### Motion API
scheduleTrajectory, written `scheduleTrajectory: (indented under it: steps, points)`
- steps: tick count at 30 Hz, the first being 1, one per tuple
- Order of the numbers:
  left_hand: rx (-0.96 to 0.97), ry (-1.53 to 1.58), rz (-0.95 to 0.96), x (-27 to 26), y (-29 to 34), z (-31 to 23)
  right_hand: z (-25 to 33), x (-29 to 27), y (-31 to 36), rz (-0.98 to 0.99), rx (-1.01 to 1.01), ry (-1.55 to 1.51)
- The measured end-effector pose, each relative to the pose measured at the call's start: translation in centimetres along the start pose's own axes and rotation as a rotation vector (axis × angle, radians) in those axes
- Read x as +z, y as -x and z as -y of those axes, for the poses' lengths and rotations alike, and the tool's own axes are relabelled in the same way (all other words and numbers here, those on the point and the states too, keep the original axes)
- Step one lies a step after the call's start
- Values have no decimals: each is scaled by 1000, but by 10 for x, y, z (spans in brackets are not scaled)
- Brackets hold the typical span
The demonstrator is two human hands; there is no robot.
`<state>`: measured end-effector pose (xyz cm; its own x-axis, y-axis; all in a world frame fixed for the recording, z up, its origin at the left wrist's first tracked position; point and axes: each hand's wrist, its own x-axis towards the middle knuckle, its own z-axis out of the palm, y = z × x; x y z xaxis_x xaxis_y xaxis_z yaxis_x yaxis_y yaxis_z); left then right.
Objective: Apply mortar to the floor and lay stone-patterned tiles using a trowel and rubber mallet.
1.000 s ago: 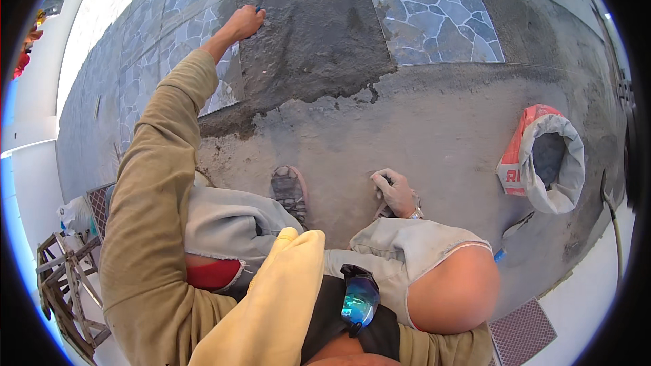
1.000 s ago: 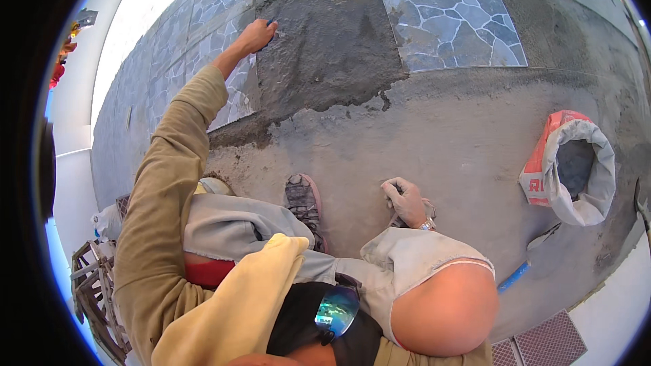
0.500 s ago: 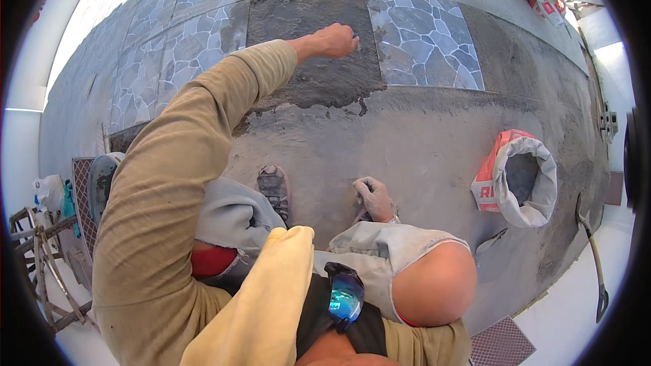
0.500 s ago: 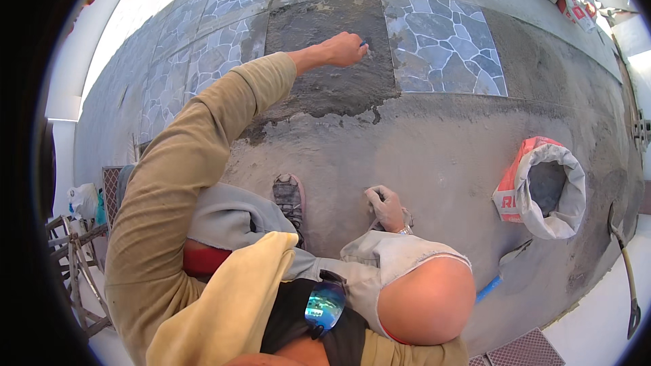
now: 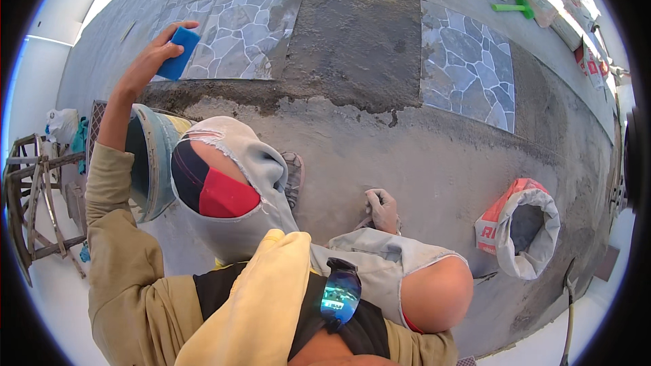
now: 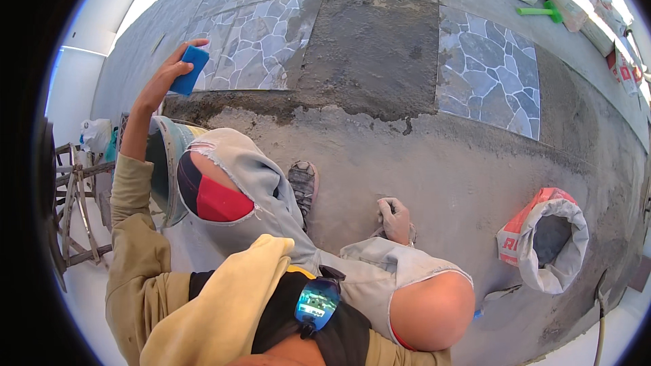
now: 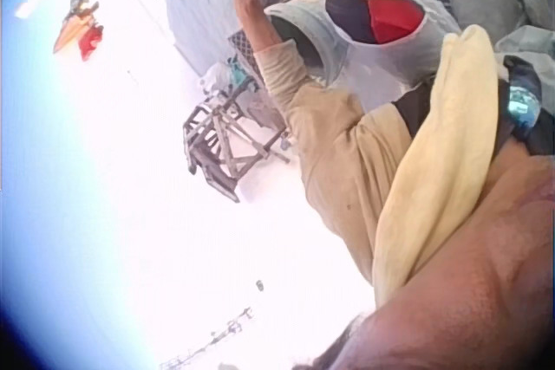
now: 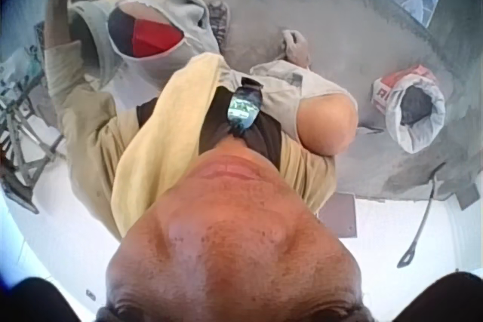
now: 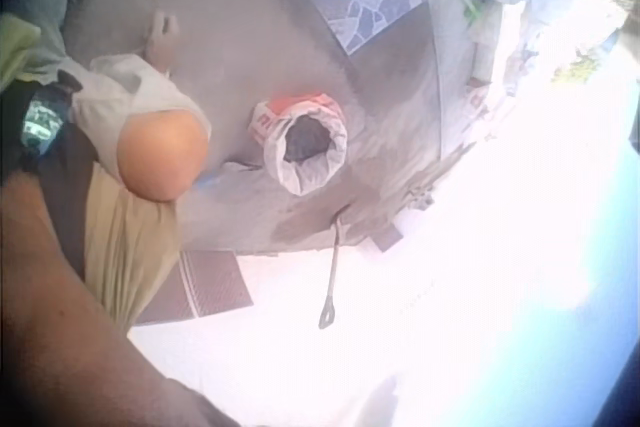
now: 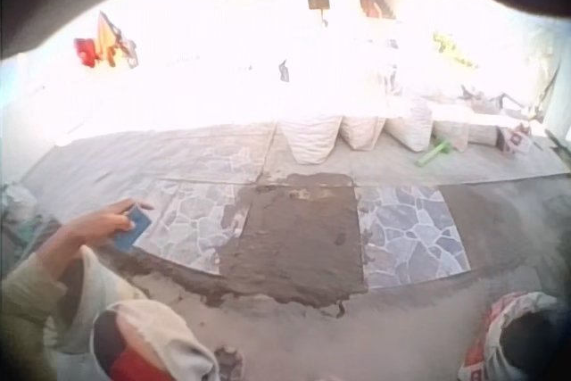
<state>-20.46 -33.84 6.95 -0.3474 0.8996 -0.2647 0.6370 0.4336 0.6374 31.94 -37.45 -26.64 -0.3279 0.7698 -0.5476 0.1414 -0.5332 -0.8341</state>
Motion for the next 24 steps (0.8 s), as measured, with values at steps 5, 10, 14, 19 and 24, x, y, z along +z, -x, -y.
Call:
scheduleTrajectory:
  steps: [5,10,14,19,24]
  points:
    - [-333,-69,-216,-59,146,92,9,8,-7,100,57,84]
    - [-500,-212,-123,-21,188,143,-3,-9,-11,114,196,52]
    - [-406,-293,-299,-24,207,178,-18,-29,-17,162,206,94]
    - [-667,-119,-902,-78,277,201,-12,-24,-19,153,294,87]
    - [-656,1237,-1070,-69,306,221,-3,-20,-27,127,338,142]
